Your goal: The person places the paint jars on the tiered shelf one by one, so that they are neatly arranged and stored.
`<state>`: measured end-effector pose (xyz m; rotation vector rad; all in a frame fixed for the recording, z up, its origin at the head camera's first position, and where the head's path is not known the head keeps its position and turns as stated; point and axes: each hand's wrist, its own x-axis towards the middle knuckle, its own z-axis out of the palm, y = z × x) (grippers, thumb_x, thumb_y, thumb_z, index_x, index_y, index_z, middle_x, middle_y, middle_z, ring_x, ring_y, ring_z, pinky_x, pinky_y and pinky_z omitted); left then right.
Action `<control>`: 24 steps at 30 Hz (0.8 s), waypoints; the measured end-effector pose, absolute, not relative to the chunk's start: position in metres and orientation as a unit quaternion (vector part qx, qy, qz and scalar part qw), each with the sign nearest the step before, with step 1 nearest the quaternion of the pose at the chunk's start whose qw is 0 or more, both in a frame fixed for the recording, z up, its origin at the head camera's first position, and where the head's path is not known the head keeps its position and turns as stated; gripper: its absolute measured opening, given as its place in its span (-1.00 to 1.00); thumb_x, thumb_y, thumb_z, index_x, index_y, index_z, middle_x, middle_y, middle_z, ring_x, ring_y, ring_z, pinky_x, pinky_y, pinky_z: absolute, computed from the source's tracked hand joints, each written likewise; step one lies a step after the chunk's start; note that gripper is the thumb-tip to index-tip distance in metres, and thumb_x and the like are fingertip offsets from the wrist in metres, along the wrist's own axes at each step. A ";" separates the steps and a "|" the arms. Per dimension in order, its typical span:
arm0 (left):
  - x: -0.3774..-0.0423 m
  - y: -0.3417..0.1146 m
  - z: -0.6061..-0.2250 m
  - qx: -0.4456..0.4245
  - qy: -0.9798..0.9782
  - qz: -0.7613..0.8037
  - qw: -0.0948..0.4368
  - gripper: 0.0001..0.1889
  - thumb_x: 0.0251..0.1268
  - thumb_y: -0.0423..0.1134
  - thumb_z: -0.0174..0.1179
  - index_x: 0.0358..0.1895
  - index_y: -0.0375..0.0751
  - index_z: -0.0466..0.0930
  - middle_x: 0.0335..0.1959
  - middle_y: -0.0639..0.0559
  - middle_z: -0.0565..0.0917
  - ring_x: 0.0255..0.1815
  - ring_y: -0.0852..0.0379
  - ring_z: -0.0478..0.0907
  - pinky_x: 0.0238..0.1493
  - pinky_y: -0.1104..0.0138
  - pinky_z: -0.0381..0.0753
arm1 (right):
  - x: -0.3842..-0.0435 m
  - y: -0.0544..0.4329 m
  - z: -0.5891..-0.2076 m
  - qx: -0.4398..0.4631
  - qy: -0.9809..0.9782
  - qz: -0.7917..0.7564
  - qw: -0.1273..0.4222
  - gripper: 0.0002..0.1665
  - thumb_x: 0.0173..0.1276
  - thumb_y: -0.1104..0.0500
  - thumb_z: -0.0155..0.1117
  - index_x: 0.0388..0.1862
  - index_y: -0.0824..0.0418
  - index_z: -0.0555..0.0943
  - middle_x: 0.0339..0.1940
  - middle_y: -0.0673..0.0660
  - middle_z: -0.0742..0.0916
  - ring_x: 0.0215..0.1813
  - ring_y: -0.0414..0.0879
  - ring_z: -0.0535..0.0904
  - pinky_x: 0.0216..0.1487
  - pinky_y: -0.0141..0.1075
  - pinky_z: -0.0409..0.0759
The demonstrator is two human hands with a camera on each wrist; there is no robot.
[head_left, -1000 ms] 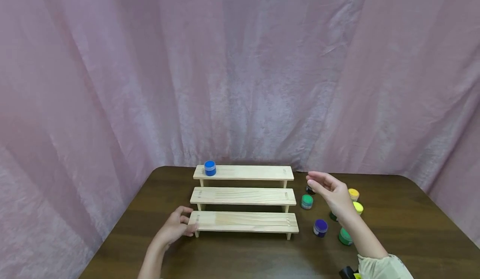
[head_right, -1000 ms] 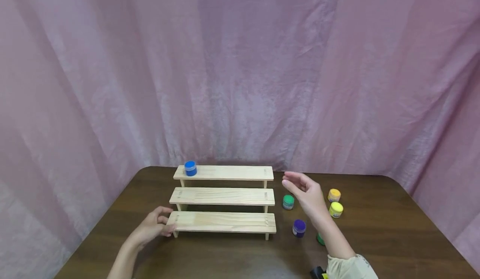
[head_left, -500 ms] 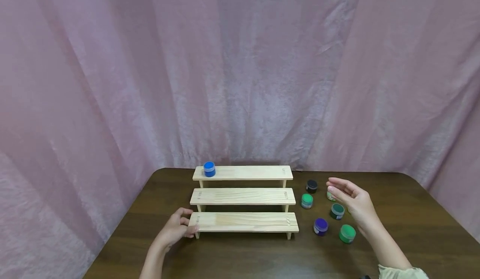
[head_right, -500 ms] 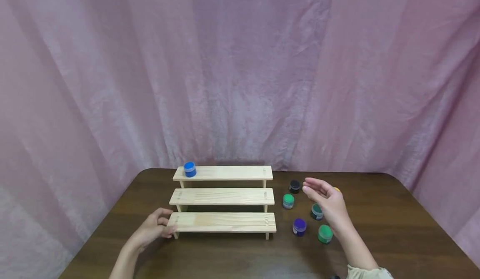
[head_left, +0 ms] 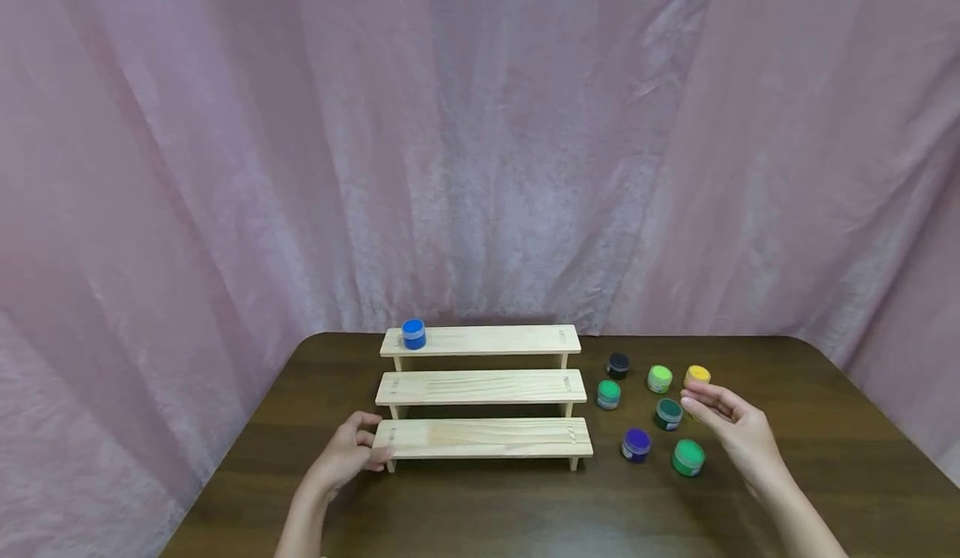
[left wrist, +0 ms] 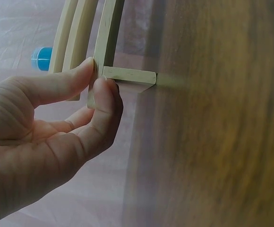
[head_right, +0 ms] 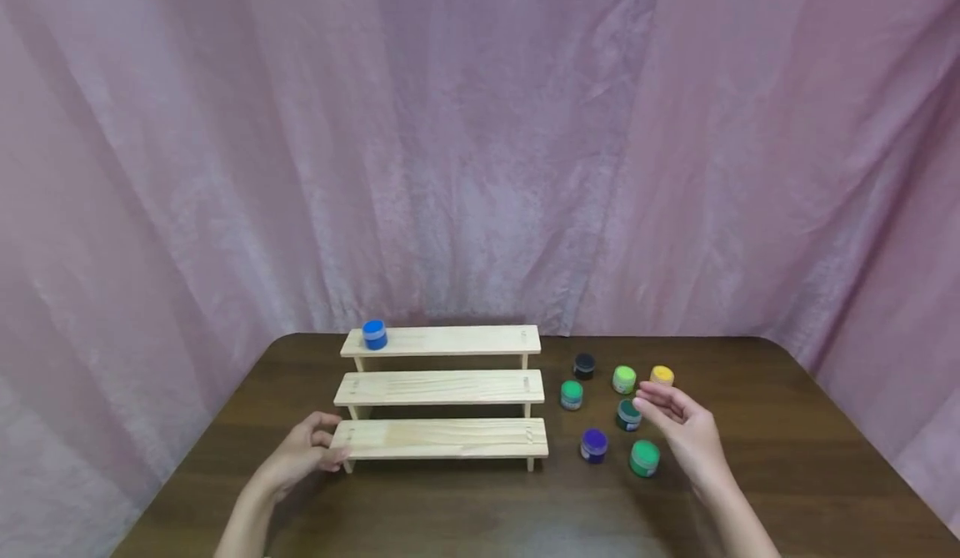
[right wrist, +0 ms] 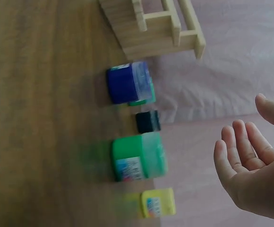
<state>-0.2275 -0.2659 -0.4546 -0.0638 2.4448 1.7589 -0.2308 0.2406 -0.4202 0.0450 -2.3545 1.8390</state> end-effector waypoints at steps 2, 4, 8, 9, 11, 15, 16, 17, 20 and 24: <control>-0.227 -0.266 -0.454 -0.020 0.810 0.583 0.063 -0.37 0.14 -0.57 0.24 0.25 -0.64 0.14 -0.34 -0.24 0.62 -0.41 0.08 0.60 -0.29 0.27 0.69 | -0.230 0.242 -0.427 0.002 -0.788 0.612 0.072 -0.75 0.41 0.10 0.25 0.02 -0.18 0.62 -0.20 -0.45 0.69 -0.09 -0.56 0.56 -0.10 -0.72 0.49; -0.226 -0.266 -0.453 -0.017 0.809 0.585 0.063 -0.38 0.14 -0.58 0.23 0.24 -0.65 0.15 -0.35 -0.23 0.61 -0.42 0.09 0.60 -0.31 0.29 0.68 | -0.228 0.242 -0.432 -0.008 -0.791 0.608 0.071 -0.76 0.40 0.08 0.25 0.01 -0.20 0.62 -0.21 -0.46 0.69 -0.10 -0.55 0.57 -0.11 -0.70 0.50; -0.226 -0.266 -0.452 -0.015 0.807 0.587 0.063 -0.39 0.14 -0.59 0.23 0.24 -0.65 0.15 -0.37 -0.20 0.61 -0.43 0.10 0.59 -0.33 0.33 0.67 | -0.228 0.243 -0.442 -0.020 -0.790 0.608 0.067 -0.77 0.39 0.08 0.26 -0.04 -0.24 0.63 -0.25 -0.43 0.69 -0.15 -0.55 0.59 -0.13 -0.65 0.55; -0.226 -0.266 -0.452 -0.015 0.807 0.587 0.063 -0.39 0.14 -0.59 0.23 0.23 -0.65 0.15 -0.37 -0.20 0.61 -0.43 0.11 0.59 -0.33 0.34 0.67 | -0.228 0.243 -0.444 -0.021 -0.790 0.610 0.064 -0.78 0.39 0.07 0.27 -0.06 -0.27 0.63 -0.25 -0.43 0.69 -0.15 -0.54 0.60 -0.14 -0.63 0.56; -0.226 -0.265 -0.452 -0.017 0.806 0.588 0.061 -0.39 0.14 -0.59 0.23 0.23 -0.65 0.15 -0.38 -0.19 0.61 -0.44 0.11 0.59 -0.33 0.34 0.67 | -0.229 0.244 -0.447 -0.026 -0.781 0.621 0.057 -0.78 0.39 0.08 0.27 -0.11 -0.30 0.63 -0.27 -0.40 0.70 -0.17 -0.52 0.62 -0.14 -0.60 0.59; -0.226 -0.265 -0.452 -0.020 0.806 0.589 0.059 -0.39 0.13 -0.59 0.23 0.23 -0.65 0.16 -0.38 -0.20 0.61 -0.44 0.11 0.59 -0.33 0.34 0.67 | -0.231 0.247 -0.453 -0.033 -0.754 0.654 0.052 -0.75 0.39 0.12 0.27 -0.22 -0.34 0.64 -0.29 -0.40 0.72 -0.19 -0.51 0.64 -0.16 -0.60 0.62; -0.226 -0.265 -0.452 -0.021 0.806 0.588 0.059 -0.39 0.13 -0.59 0.23 0.23 -0.65 0.16 -0.38 -0.20 0.61 -0.44 0.10 0.59 -0.34 0.34 0.67 | -0.231 0.248 -0.455 -0.035 -0.750 0.658 0.052 -0.74 0.38 0.13 0.28 -0.24 -0.35 0.64 -0.29 -0.41 0.72 -0.20 -0.53 0.63 -0.17 -0.60 0.61; -0.226 -0.265 -0.452 -0.022 0.806 0.588 0.059 -0.39 0.13 -0.59 0.23 0.23 -0.64 0.16 -0.37 -0.21 0.61 -0.44 0.10 0.59 -0.34 0.34 0.67 | -0.231 0.249 -0.457 -0.038 -0.749 0.660 0.050 -0.73 0.38 0.13 0.28 -0.25 -0.36 0.64 -0.29 -0.43 0.71 -0.20 -0.55 0.62 -0.18 -0.61 0.61; -0.226 -0.265 -0.451 -0.023 0.808 0.586 0.061 -0.39 0.14 -0.59 0.23 0.24 -0.64 0.16 -0.36 -0.23 0.62 -0.43 0.09 0.59 -0.33 0.32 0.67 | -0.232 0.253 -0.461 -0.052 -0.752 0.656 0.033 -0.74 0.39 0.09 0.27 -0.26 -0.39 0.63 -0.29 -0.49 0.69 -0.20 -0.59 0.59 -0.20 -0.62 0.59; -0.226 -0.266 -0.451 -0.018 0.810 0.583 0.064 -0.37 0.15 -0.57 0.23 0.25 -0.64 0.14 -0.35 -0.24 0.61 -0.43 0.09 0.59 -0.32 0.31 0.68 | -0.235 0.257 -0.465 -0.075 -0.764 0.641 -0.029 -0.80 0.41 -0.02 0.24 -0.04 -0.29 0.62 -0.24 -0.52 0.65 -0.16 -0.62 0.55 -0.11 -0.58 0.58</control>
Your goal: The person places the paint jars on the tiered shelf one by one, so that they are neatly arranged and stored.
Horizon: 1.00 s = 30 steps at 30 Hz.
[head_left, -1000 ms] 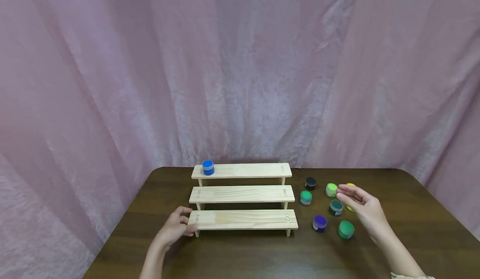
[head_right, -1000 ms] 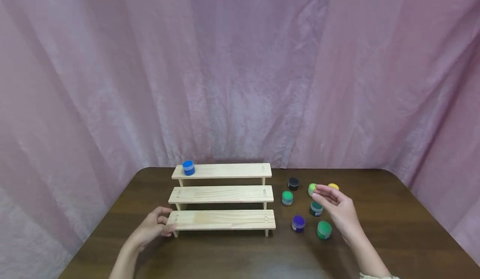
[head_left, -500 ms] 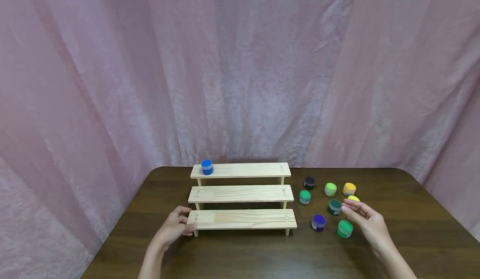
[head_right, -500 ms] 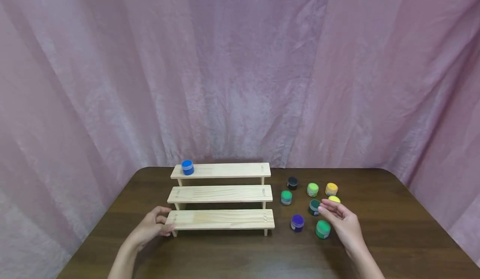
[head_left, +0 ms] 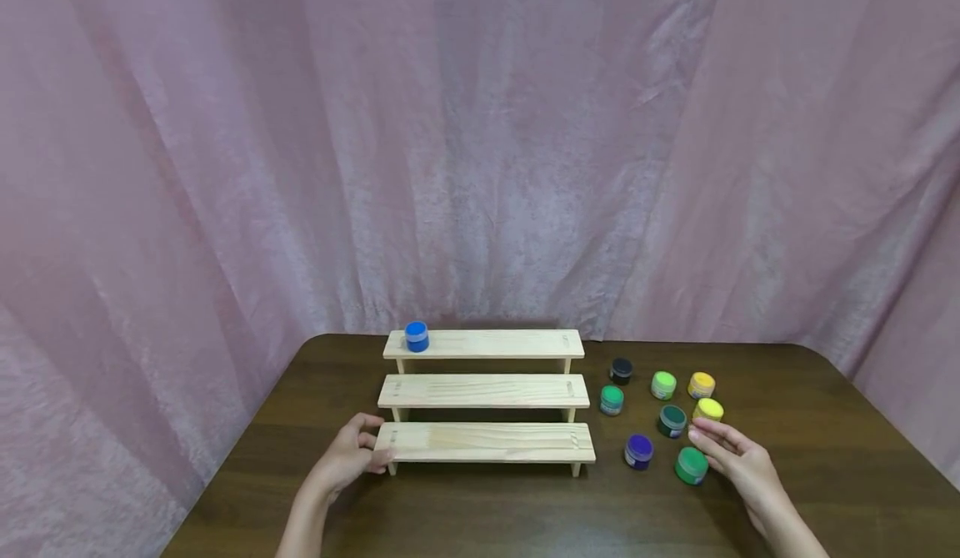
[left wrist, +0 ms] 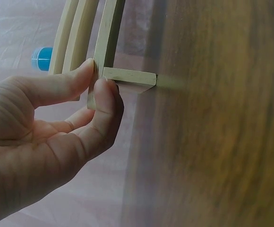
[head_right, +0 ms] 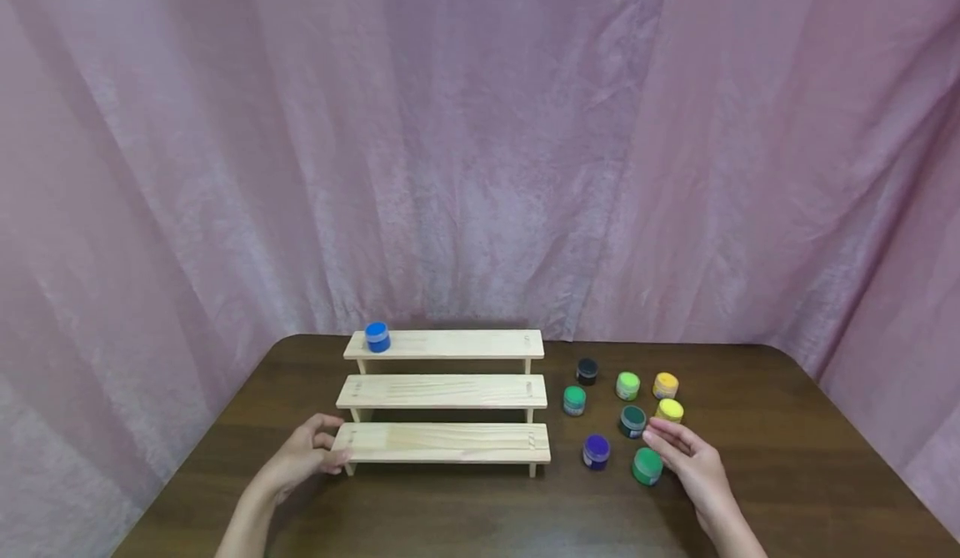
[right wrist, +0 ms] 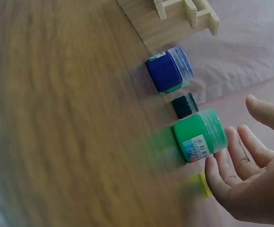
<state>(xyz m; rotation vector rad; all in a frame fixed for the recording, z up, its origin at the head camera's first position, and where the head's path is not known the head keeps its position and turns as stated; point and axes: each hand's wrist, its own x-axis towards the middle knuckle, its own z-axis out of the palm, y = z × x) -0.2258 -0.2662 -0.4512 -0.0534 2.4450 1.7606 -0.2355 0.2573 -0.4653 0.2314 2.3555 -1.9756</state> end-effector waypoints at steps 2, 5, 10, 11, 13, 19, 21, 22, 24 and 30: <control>-0.225 -0.266 -0.452 -0.015 0.810 0.582 0.066 -0.37 0.15 -0.57 0.23 0.25 -0.65 0.13 -0.36 -0.23 0.61 -0.43 0.09 0.59 -0.32 0.32 0.67 | -0.237 0.259 -0.468 0.082 0.774 -0.625 0.066 -0.64 0.41 -0.09 0.21 0.16 -0.16 0.58 -0.19 -0.52 0.63 -0.14 -0.64 0.50 -0.03 -0.53 0.57; -0.225 -0.266 -0.452 -0.013 0.810 0.583 0.068 -0.37 0.15 -0.57 0.23 0.26 -0.65 0.13 -0.36 -0.21 0.61 -0.43 0.09 0.58 -0.32 0.32 0.67 | -0.238 0.263 -0.473 0.083 0.777 -0.616 0.104 -0.38 0.43 -0.12 0.17 0.37 0.11 0.43 -0.11 -0.45 0.61 -0.11 -0.64 0.47 0.03 -0.52 0.54; -0.225 -0.265 -0.452 -0.008 0.810 0.583 0.069 -0.36 0.15 -0.57 0.23 0.26 -0.66 0.12 -0.36 -0.22 0.61 -0.42 0.08 0.59 -0.31 0.31 0.67 | -0.240 0.274 -0.479 0.030 0.760 -0.635 0.132 -0.37 0.51 0.01 0.09 0.43 0.30 0.31 -0.05 -0.38 0.64 -0.03 -0.59 0.52 0.03 -0.62 0.51; -0.225 -0.265 -0.451 -0.009 0.810 0.583 0.068 -0.36 0.15 -0.57 0.23 0.26 -0.66 0.11 -0.36 -0.23 0.61 -0.42 0.08 0.59 -0.31 0.30 0.67 | -0.240 0.277 -0.479 0.010 0.758 -0.637 0.139 -0.39 0.52 0.04 0.06 0.43 0.31 0.30 -0.04 -0.38 0.65 0.00 -0.58 0.52 0.03 -0.63 0.50; -0.225 -0.265 -0.451 -0.011 0.810 0.582 0.067 -0.37 0.16 -0.57 0.22 0.26 -0.65 0.12 -0.36 -0.23 0.61 -0.43 0.07 0.59 -0.31 0.30 0.66 | -0.242 0.282 -0.482 -0.031 0.753 -0.639 0.157 -0.43 0.54 0.09 0.02 0.43 0.28 0.30 -0.01 -0.41 0.64 0.04 -0.59 0.50 0.05 -0.64 0.49; -0.226 -0.267 -0.454 -0.012 0.814 0.577 0.065 -0.38 0.18 -0.56 0.22 0.25 -0.64 0.12 -0.35 -0.24 0.61 -0.41 0.08 0.59 -0.31 0.31 0.66 | -0.244 0.292 -0.488 -0.119 0.743 -0.623 0.213 -0.49 0.53 0.17 0.01 0.43 0.09 0.34 0.08 -0.50 0.58 0.09 -0.69 0.39 0.06 -0.63 0.45; -0.226 -0.269 -0.454 -0.013 0.815 0.576 0.065 -0.39 0.18 -0.56 0.22 0.25 -0.65 0.13 -0.35 -0.25 0.61 -0.41 0.08 0.58 -0.32 0.31 0.66 | -0.244 0.292 -0.490 -0.135 0.738 -0.623 0.222 -0.47 0.51 0.21 0.03 0.43 0.06 0.35 0.10 -0.51 0.57 0.11 -0.69 0.39 0.08 -0.60 0.47; -0.226 -0.269 -0.455 -0.013 0.815 0.575 0.066 -0.38 0.18 -0.56 0.22 0.25 -0.65 0.12 -0.35 -0.24 0.61 -0.41 0.08 0.58 -0.32 0.31 0.66 | -0.244 0.292 -0.491 -0.140 0.735 -0.625 0.224 -0.47 0.50 0.22 0.04 0.43 0.04 0.35 0.10 -0.51 0.57 0.11 -0.67 0.41 0.08 -0.59 0.48; -0.225 -0.270 -0.455 -0.014 0.815 0.575 0.067 -0.38 0.18 -0.56 0.21 0.26 -0.64 0.12 -0.35 -0.24 0.61 -0.42 0.08 0.58 -0.32 0.30 0.66 | -0.243 0.292 -0.492 -0.145 0.730 -0.630 0.223 -0.47 0.48 0.24 0.07 0.41 0.03 0.38 0.10 -0.50 0.58 0.12 -0.64 0.44 0.09 -0.59 0.49; -0.226 -0.268 -0.455 -0.006 0.811 0.582 0.069 -0.38 0.19 -0.56 0.21 0.26 -0.64 0.11 -0.34 -0.22 0.60 -0.40 0.07 0.59 -0.29 0.29 0.67 | -0.242 0.291 -0.490 -0.131 0.744 -0.625 0.199 -0.51 0.45 0.24 0.12 0.35 0.08 0.44 0.05 -0.49 0.61 0.09 -0.63 0.47 0.07 -0.61 0.49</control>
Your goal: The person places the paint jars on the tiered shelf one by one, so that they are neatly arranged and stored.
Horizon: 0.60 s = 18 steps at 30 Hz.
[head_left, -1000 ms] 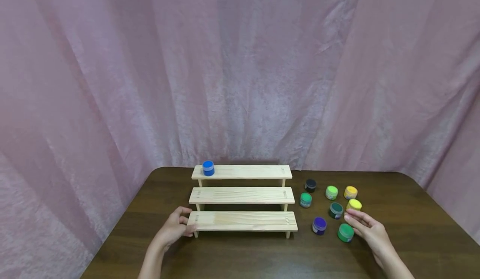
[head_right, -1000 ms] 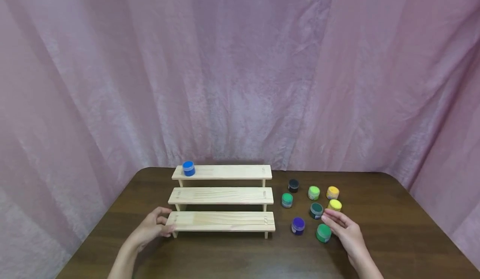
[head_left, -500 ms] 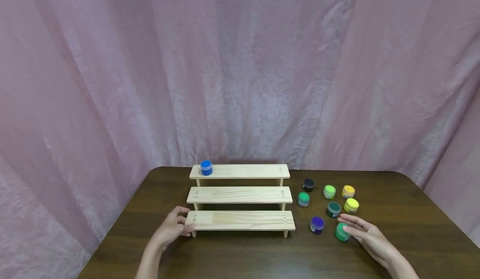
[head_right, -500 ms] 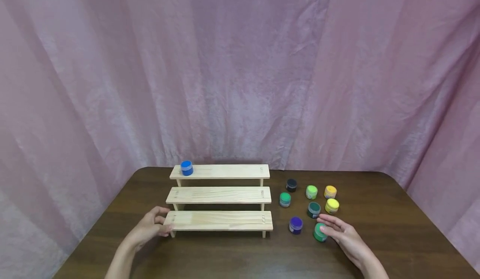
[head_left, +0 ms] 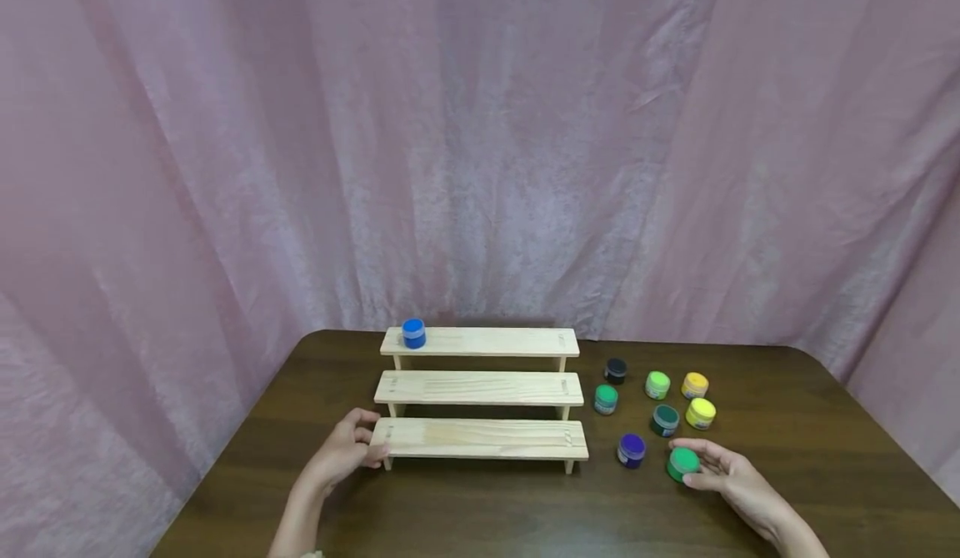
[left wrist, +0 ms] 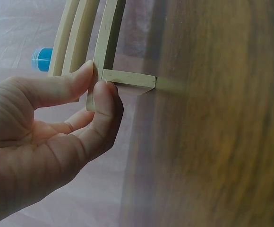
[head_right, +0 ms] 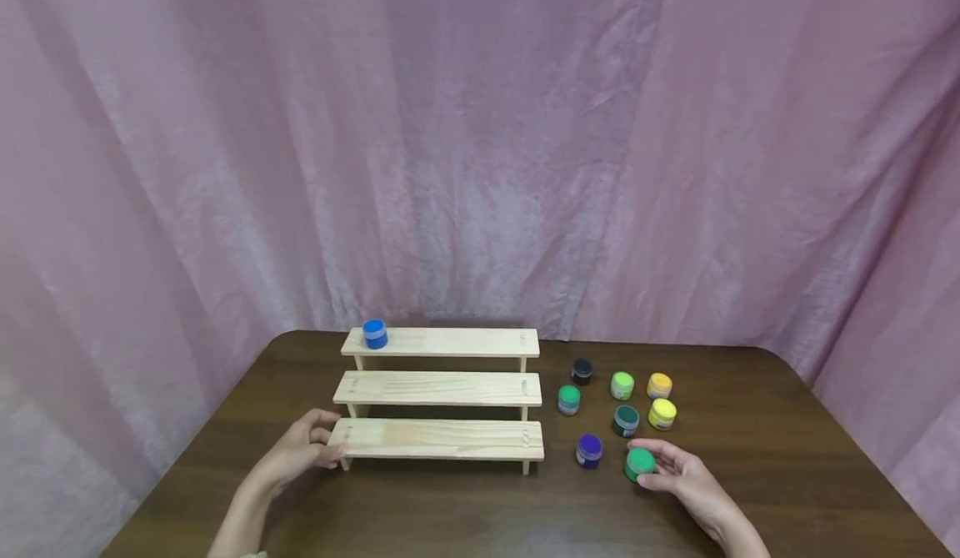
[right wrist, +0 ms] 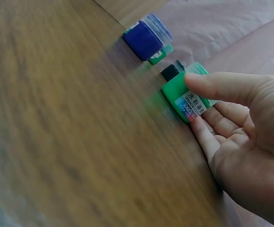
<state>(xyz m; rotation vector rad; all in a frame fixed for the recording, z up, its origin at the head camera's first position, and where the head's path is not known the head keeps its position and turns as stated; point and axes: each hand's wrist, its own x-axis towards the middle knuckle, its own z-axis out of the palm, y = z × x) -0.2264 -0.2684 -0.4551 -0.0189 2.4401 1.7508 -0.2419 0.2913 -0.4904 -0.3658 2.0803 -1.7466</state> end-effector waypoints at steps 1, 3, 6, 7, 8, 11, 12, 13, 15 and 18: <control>-0.226 -0.268 -0.455 -0.006 0.810 0.582 0.069 -0.38 0.19 -0.56 0.21 0.26 -0.64 0.11 -0.34 -0.22 0.60 -0.40 0.08 0.59 -0.29 0.29 0.67 | -0.242 0.291 -0.490 -0.125 0.748 -0.622 0.198 -0.51 0.45 0.23 0.12 0.35 0.09 0.44 0.04 -0.49 0.61 0.08 -0.64 0.46 0.07 -0.61 0.49; -0.226 -0.267 -0.454 -0.008 0.809 0.584 0.067 -0.39 0.18 -0.56 0.21 0.25 -0.64 0.13 -0.34 -0.22 0.60 -0.39 0.09 0.59 -0.29 0.29 0.67 | -0.241 0.291 -0.489 -0.115 0.754 -0.616 0.198 -0.50 0.45 0.21 0.13 0.36 0.13 0.42 0.03 -0.49 0.61 0.07 -0.67 0.45 0.06 -0.61 0.49; -0.226 -0.264 -0.453 -0.006 0.809 0.584 0.065 -0.39 0.16 -0.57 0.22 0.24 -0.65 0.14 -0.35 -0.22 0.60 -0.39 0.11 0.58 -0.31 0.30 0.67 | -0.238 0.294 -0.489 -0.106 0.752 -0.619 0.200 -0.53 0.46 0.21 0.12 0.33 0.03 0.46 0.02 -0.49 0.61 0.06 -0.66 0.45 0.05 -0.60 0.51; -0.227 -0.264 -0.453 -0.005 0.809 0.584 0.066 -0.39 0.16 -0.57 0.22 0.23 -0.65 0.14 -0.35 -0.23 0.60 -0.39 0.11 0.58 -0.32 0.30 0.67 | -0.238 0.294 -0.489 -0.104 0.752 -0.620 0.201 -0.54 0.47 0.21 0.11 0.32 -0.01 0.47 0.02 -0.49 0.61 0.06 -0.66 0.45 0.05 -0.59 0.51; -0.227 -0.264 -0.452 -0.004 0.809 0.584 0.066 -0.39 0.16 -0.57 0.22 0.23 -0.65 0.13 -0.35 -0.23 0.60 -0.39 0.11 0.58 -0.31 0.30 0.67 | -0.237 0.294 -0.490 -0.104 0.751 -0.621 0.199 -0.55 0.47 0.21 0.11 0.31 -0.02 0.47 0.02 -0.49 0.62 0.06 -0.65 0.46 0.05 -0.58 0.52; -0.228 -0.266 -0.449 -0.008 0.812 0.581 0.064 -0.39 0.16 -0.57 0.22 0.24 -0.64 0.13 -0.34 -0.23 0.60 -0.39 0.10 0.58 -0.30 0.30 0.67 | -0.238 0.292 -0.489 -0.105 0.754 -0.620 0.191 -0.56 0.47 0.19 0.11 0.31 -0.02 0.47 0.02 -0.49 0.62 0.07 -0.63 0.47 0.06 -0.57 0.52; -0.228 -0.267 -0.449 -0.010 0.812 0.580 0.062 -0.39 0.16 -0.57 0.22 0.24 -0.64 0.13 -0.34 -0.23 0.59 -0.39 0.10 0.58 -0.30 0.29 0.67 | -0.239 0.291 -0.489 -0.106 0.756 -0.618 0.190 -0.54 0.47 0.18 0.11 0.32 0.03 0.45 0.02 -0.48 0.62 0.07 -0.62 0.48 0.06 -0.56 0.52; -0.228 -0.268 -0.449 -0.011 0.812 0.580 0.060 -0.39 0.17 -0.57 0.22 0.24 -0.63 0.13 -0.34 -0.23 0.60 -0.39 0.10 0.58 -0.30 0.29 0.67 | -0.240 0.289 -0.489 -0.106 0.758 -0.616 0.188 -0.53 0.47 0.17 0.12 0.33 0.06 0.44 0.01 -0.48 0.62 0.06 -0.62 0.48 0.06 -0.55 0.52; -0.228 -0.269 -0.450 -0.009 0.811 0.582 0.060 -0.39 0.17 -0.56 0.22 0.24 -0.64 0.13 -0.35 -0.21 0.60 -0.40 0.11 0.58 -0.30 0.31 0.67 | -0.241 0.289 -0.488 -0.104 0.760 -0.614 0.187 -0.54 0.46 0.16 0.13 0.33 0.06 0.45 0.00 -0.48 0.62 0.05 -0.61 0.48 0.06 -0.55 0.52; -0.226 -0.270 -0.453 -0.002 0.807 0.587 0.070 -0.37 0.18 -0.55 0.22 0.25 -0.66 0.10 -0.36 -0.19 0.61 -0.40 0.11 0.58 -0.31 0.32 0.66 | -0.241 0.290 -0.488 -0.097 0.763 -0.611 0.187 -0.53 0.46 0.15 0.14 0.33 0.08 0.45 -0.02 -0.49 0.62 0.04 -0.63 0.48 0.05 -0.56 0.52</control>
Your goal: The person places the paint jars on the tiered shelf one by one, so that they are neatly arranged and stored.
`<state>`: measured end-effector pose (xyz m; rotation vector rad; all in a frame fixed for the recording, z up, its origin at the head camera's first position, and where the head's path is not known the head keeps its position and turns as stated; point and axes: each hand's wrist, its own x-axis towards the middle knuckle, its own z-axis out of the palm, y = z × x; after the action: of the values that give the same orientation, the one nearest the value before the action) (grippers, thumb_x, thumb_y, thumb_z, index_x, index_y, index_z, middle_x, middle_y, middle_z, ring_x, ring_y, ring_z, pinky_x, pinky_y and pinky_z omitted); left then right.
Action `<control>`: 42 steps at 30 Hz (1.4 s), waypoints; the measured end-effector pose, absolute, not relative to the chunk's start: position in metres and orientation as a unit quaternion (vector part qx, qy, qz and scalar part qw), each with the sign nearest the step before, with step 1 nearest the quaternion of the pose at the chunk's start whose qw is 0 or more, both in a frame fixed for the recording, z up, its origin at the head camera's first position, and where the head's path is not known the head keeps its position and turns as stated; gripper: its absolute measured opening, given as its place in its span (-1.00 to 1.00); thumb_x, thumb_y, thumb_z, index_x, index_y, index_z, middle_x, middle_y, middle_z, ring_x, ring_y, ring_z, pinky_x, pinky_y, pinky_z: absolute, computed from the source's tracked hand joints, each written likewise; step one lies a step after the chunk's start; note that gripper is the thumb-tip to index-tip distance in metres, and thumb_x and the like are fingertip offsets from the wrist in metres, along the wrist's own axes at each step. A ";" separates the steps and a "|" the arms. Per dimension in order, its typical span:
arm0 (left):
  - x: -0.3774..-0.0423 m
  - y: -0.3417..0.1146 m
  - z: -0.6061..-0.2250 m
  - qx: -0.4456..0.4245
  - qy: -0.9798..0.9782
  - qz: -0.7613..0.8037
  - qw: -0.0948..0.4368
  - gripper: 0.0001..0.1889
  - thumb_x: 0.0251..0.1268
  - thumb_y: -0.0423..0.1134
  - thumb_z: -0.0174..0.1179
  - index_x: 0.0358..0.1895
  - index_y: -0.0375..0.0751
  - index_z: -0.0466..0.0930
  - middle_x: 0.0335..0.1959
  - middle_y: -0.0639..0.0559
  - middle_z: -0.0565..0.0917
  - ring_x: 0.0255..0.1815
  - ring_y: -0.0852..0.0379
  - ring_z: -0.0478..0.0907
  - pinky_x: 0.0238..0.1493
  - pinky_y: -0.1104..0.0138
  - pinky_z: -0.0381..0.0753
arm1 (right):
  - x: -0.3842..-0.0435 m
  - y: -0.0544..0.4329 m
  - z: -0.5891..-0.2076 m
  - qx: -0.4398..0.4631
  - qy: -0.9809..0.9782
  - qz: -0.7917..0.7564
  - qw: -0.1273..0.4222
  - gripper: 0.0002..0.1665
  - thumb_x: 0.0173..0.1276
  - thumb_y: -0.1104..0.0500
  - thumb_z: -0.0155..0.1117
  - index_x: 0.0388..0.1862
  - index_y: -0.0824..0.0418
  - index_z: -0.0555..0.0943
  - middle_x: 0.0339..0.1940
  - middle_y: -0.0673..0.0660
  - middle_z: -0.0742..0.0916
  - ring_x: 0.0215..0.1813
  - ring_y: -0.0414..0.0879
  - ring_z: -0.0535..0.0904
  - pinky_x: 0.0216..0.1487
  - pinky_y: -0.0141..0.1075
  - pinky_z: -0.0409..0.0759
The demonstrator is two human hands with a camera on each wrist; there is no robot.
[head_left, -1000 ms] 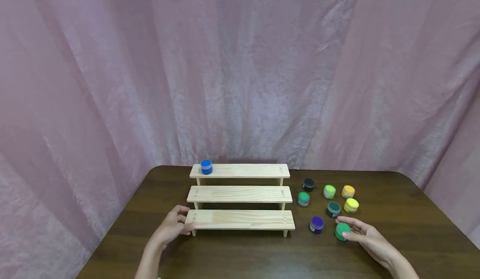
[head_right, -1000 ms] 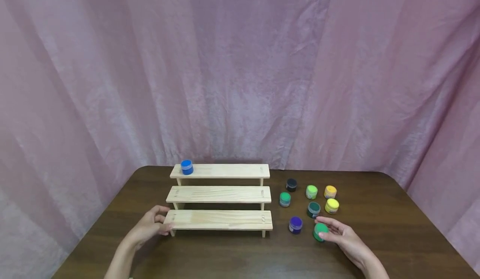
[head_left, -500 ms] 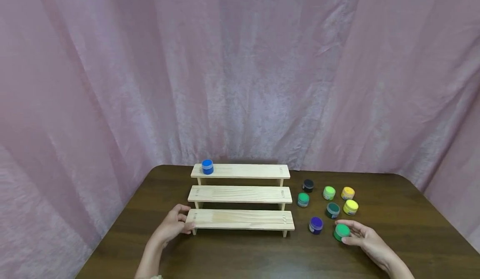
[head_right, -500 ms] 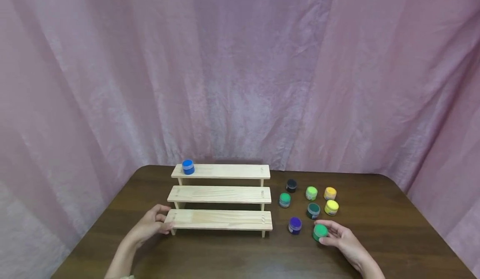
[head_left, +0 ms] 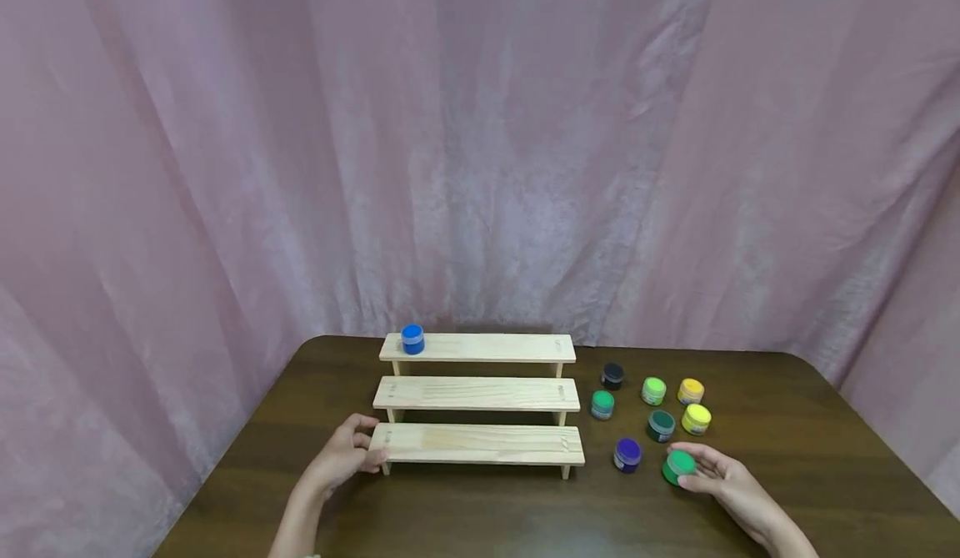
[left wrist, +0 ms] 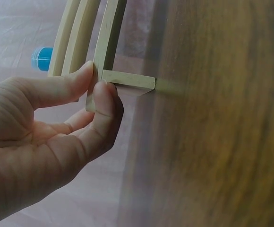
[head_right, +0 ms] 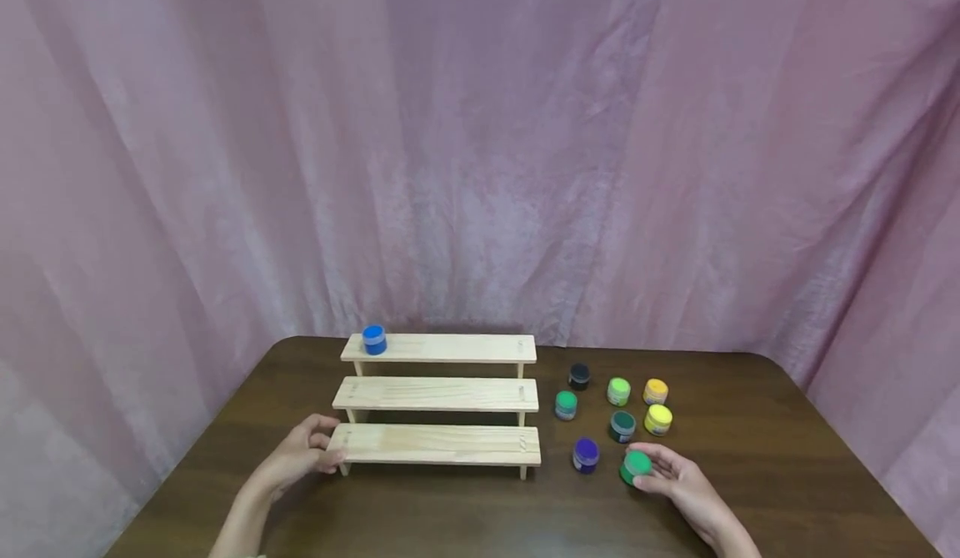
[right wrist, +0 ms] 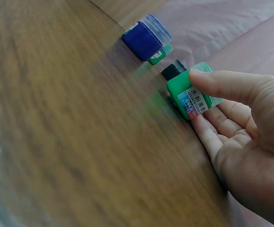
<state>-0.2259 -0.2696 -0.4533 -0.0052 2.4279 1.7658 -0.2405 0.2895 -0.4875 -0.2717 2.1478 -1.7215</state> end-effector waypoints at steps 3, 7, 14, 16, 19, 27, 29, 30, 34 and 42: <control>-0.223 -0.271 -0.456 -0.004 0.805 0.588 0.076 -0.36 0.18 -0.55 0.22 0.25 -0.67 0.09 -0.35 -0.20 0.61 -0.40 0.10 0.58 -0.31 0.32 0.66 | -0.239 0.287 -0.489 -0.086 0.772 -0.603 0.184 -0.46 0.45 0.15 0.15 0.37 0.20 0.39 -0.01 -0.48 0.61 0.04 -0.62 0.47 0.04 -0.55 0.51; -0.223 -0.273 -0.453 -0.013 0.809 0.583 0.069 -0.38 0.19 -0.56 0.22 0.25 -0.64 0.11 -0.33 -0.23 0.60 -0.40 0.10 0.57 -0.31 0.30 0.66 | -0.241 0.283 -0.490 -0.075 0.777 -0.598 0.180 -0.35 0.43 0.12 0.17 0.42 0.34 0.29 0.05 -0.38 0.60 0.05 -0.56 0.50 0.05 -0.51 0.52; -0.227 -0.276 -0.448 -0.017 0.813 0.579 0.062 -0.38 0.18 -0.56 0.22 0.26 -0.63 0.11 -0.34 -0.24 0.61 -0.39 0.07 0.59 -0.29 0.26 0.67 | -0.246 0.286 -0.487 -0.079 0.731 -0.648 0.199 -0.53 0.49 0.16 0.08 0.36 0.01 0.43 0.02 -0.42 0.59 0.07 -0.55 0.50 0.09 -0.63 0.48; -0.227 -0.275 -0.447 -0.014 0.813 0.579 0.060 -0.38 0.18 -0.56 0.21 0.25 -0.63 0.12 -0.34 -0.24 0.61 -0.40 0.07 0.60 -0.29 0.27 0.67 | -0.246 0.286 -0.486 -0.079 0.724 -0.656 0.196 -0.54 0.50 0.17 0.07 0.34 -0.03 0.44 0.02 -0.42 0.58 0.08 -0.53 0.51 0.11 -0.63 0.49; -0.228 -0.274 -0.446 -0.006 0.811 0.582 0.063 -0.38 0.18 -0.56 0.21 0.25 -0.63 0.11 -0.34 -0.23 0.60 -0.40 0.08 0.60 -0.29 0.29 0.67 | -0.245 0.285 -0.481 -0.063 0.734 -0.654 0.172 -0.50 0.48 0.17 0.11 0.37 0.06 0.41 0.01 -0.42 0.56 0.07 -0.54 0.51 0.10 -0.62 0.51; -0.228 -0.270 -0.445 -0.018 0.812 0.580 0.061 -0.40 0.19 -0.58 0.20 0.25 -0.63 0.12 -0.36 -0.22 0.58 -0.40 0.08 0.58 -0.30 0.29 0.67 | -0.250 0.264 -0.462 0.004 0.764 -0.638 0.095 -0.31 0.41 0.11 0.22 0.45 0.28 0.29 0.07 -0.21 0.54 0.00 -0.51 0.54 0.10 -0.56 0.57; -0.228 -0.269 -0.446 -0.018 0.812 0.581 0.060 -0.39 0.19 -0.57 0.20 0.26 -0.63 0.12 -0.35 -0.23 0.59 -0.40 0.08 0.59 -0.29 0.27 0.68 | -0.252 0.258 -0.455 0.009 0.769 -0.634 0.082 -0.28 0.41 0.10 0.24 0.46 0.28 0.27 0.15 -0.10 0.52 -0.02 -0.53 0.53 0.10 -0.55 0.57; -0.228 -0.268 -0.446 -0.017 0.811 0.582 0.060 -0.39 0.19 -0.57 0.20 0.26 -0.63 0.12 -0.35 -0.24 0.59 -0.40 0.07 0.59 -0.28 0.27 0.68 | -0.254 0.256 -0.451 0.006 0.772 -0.630 0.079 -0.26 0.41 0.09 0.23 0.47 0.29 0.25 0.21 -0.02 0.49 -0.03 -0.56 0.52 0.10 -0.56 0.56; -0.227 -0.265 -0.448 -0.021 0.809 0.584 0.059 -0.40 0.18 -0.57 0.21 0.25 -0.62 0.13 -0.34 -0.25 0.60 -0.40 0.07 0.59 -0.29 0.26 0.68 | -0.260 0.242 -0.433 -0.004 0.792 -0.607 0.064 -0.18 0.41 0.02 0.24 0.50 0.31 0.18 0.34 0.16 0.41 -0.03 -0.60 0.49 0.12 -0.57 0.54; -0.224 -0.264 -0.450 -0.024 0.806 0.588 0.055 -0.41 0.16 -0.60 0.20 0.23 -0.64 0.15 -0.38 -0.23 0.60 -0.43 0.09 0.58 -0.33 0.28 0.68 | -0.272 0.215 -0.402 -0.044 0.821 -0.567 0.051 -0.17 0.41 -0.05 0.22 0.51 0.25 0.18 0.56 0.33 0.20 0.56 0.29 0.07 0.51 0.18 0.18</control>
<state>-0.2239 -0.2640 -0.4505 -0.0726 2.4487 1.7870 -0.2722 0.2149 -0.4021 -0.1348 2.4993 -1.7258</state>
